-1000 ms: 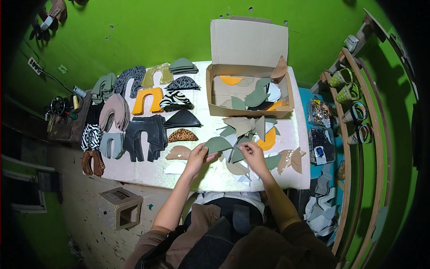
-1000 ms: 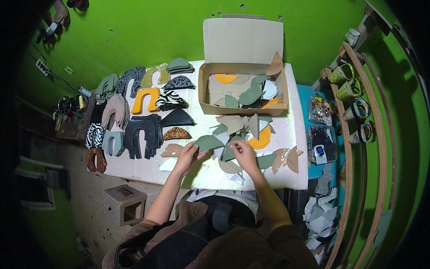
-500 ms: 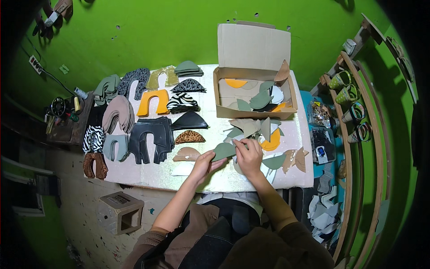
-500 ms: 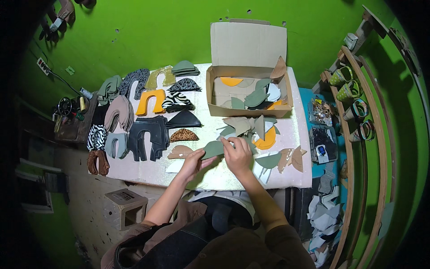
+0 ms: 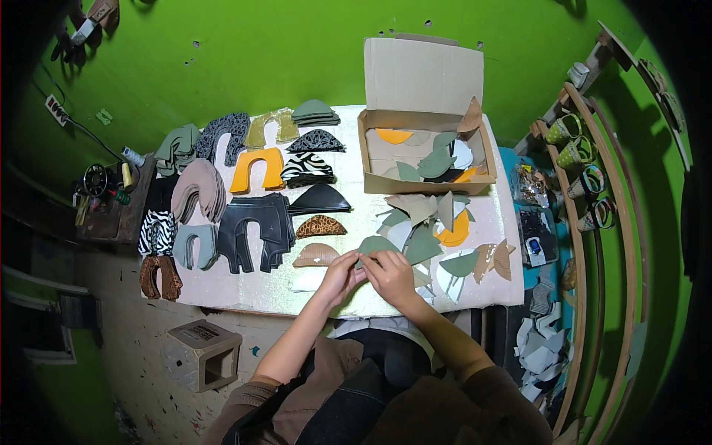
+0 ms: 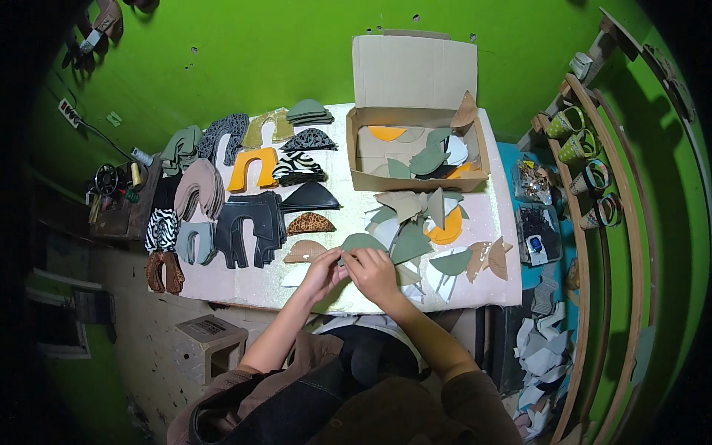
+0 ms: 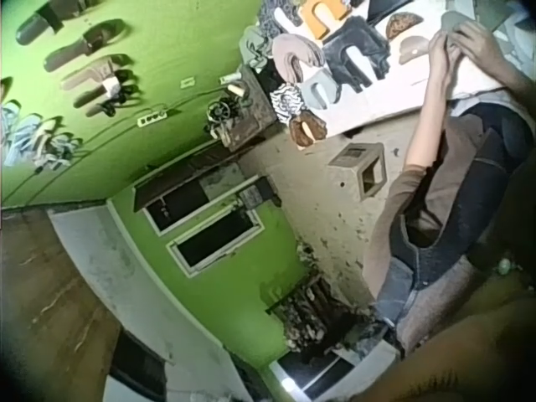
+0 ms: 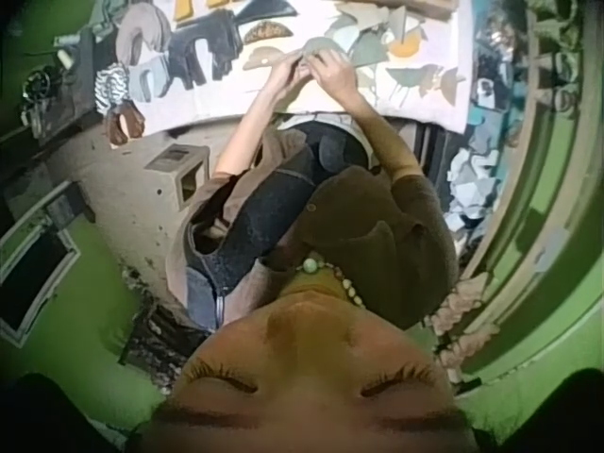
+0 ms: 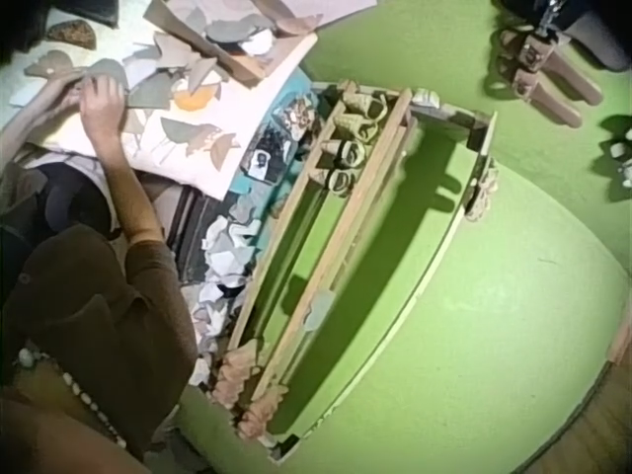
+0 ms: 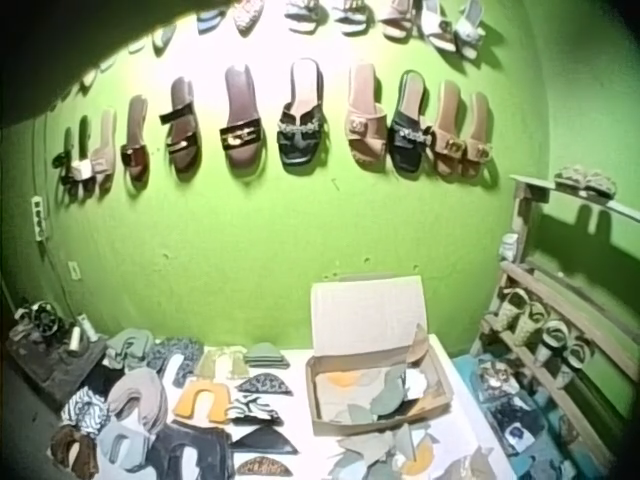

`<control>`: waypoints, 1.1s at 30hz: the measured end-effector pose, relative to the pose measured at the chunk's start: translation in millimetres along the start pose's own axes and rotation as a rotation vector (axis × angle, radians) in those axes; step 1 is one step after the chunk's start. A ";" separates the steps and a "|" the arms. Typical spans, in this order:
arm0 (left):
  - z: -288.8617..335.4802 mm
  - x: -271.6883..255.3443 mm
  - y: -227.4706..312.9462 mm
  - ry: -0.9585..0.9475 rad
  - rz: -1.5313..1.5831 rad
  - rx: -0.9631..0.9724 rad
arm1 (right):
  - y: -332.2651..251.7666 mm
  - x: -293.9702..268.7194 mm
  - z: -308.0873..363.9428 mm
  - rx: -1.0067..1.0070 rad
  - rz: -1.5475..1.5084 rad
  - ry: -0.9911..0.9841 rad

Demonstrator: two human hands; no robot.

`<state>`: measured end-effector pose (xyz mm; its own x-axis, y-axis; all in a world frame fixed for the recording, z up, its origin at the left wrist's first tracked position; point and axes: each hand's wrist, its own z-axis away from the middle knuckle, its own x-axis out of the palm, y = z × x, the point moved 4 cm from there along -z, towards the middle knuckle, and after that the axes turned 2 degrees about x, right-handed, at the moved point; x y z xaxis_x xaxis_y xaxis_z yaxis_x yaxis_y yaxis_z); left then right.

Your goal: Organizing and inspecting various pre-cut leather and fabric components for shoe manufacturing on a work table.

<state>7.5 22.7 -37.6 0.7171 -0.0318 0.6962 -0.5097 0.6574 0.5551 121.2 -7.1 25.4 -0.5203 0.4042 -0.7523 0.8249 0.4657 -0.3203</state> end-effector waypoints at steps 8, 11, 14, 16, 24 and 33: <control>-3.5 -11.7 -1.6 -0.074 0.211 -0.075 | -6.0 2.3 -0.9 0.037 -0.075 -0.087; -0.9 -8.5 3.2 0.017 -0.035 -0.019 | -0.7 4.6 0.4 0.113 -0.198 -0.111; 0.3 -3.7 5.1 -0.004 -0.029 -0.010 | 8.7 3.3 -0.7 0.165 -0.243 -0.119; 2.6 3.7 9.2 -0.052 -0.115 -0.024 | 16.9 -4.6 -3.9 0.222 -0.187 -0.028; -7.9 -4.7 0.4 0.053 -0.315 -0.049 | 41.7 10.4 10.3 0.311 -0.369 -0.196; -23.3 -25.2 7.6 0.212 -0.993 0.283 | 57.8 50.1 2.1 0.188 -0.067 -0.268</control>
<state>-3.3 46.1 -61.5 0.9281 -0.3090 -0.2078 0.2791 0.2079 0.9375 143.3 38.5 -32.0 -0.5188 0.1445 -0.8426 0.8301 0.3207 -0.4561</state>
